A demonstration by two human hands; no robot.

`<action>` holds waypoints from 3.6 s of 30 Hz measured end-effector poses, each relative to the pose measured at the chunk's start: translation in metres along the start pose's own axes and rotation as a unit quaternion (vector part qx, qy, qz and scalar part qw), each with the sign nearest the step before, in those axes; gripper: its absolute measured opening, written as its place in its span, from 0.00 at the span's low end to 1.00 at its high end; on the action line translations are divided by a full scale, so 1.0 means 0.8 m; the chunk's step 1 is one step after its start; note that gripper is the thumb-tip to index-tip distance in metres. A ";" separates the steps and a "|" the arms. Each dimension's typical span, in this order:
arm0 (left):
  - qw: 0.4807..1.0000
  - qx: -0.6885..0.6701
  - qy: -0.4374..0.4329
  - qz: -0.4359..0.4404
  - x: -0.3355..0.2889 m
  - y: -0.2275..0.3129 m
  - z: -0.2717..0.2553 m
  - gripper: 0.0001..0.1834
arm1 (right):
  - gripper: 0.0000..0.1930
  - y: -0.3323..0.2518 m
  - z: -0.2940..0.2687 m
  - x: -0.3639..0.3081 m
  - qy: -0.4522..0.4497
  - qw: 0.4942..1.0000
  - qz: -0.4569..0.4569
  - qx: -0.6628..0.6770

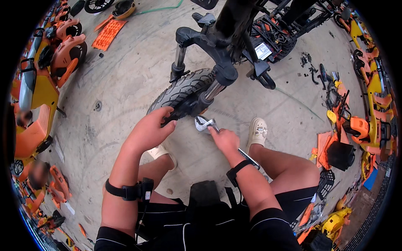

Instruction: The person loosens a bolt on the front wheel of an electric scooter using an adjustable wrench and removes the bolt by hand.

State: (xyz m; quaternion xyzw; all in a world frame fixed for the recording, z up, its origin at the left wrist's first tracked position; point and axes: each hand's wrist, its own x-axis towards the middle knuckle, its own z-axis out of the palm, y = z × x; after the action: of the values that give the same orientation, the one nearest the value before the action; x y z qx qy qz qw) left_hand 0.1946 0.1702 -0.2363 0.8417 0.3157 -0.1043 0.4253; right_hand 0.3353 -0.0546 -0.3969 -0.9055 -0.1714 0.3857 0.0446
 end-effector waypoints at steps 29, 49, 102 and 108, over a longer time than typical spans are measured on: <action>1.000 0.004 -0.004 0.009 0.004 -0.002 0.006 0.27 | 0.46 0.001 -0.002 0.009 -0.002 1.000 -0.003 -0.027; 1.000 0.001 -0.002 0.010 0.002 -0.003 0.004 0.27 | 0.43 0.006 -0.001 0.010 -0.022 1.000 -0.009 -0.004; 1.000 0.019 -0.008 0.008 0.002 0.005 0.005 0.27 | 0.45 0.006 -0.004 0.013 -0.014 0.999 -0.023 -0.027; 1.000 0.019 -0.004 0.011 0.001 0.004 0.005 0.27 | 0.44 0.002 -0.003 0.007 -0.009 1.000 -0.012 -0.024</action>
State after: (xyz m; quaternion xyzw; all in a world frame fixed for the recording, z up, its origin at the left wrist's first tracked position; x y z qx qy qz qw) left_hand 0.1979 0.1659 -0.2368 0.8528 0.3022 -0.1090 0.4118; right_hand 0.3410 -0.0539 -0.3988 -0.9008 -0.1914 0.3889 0.0259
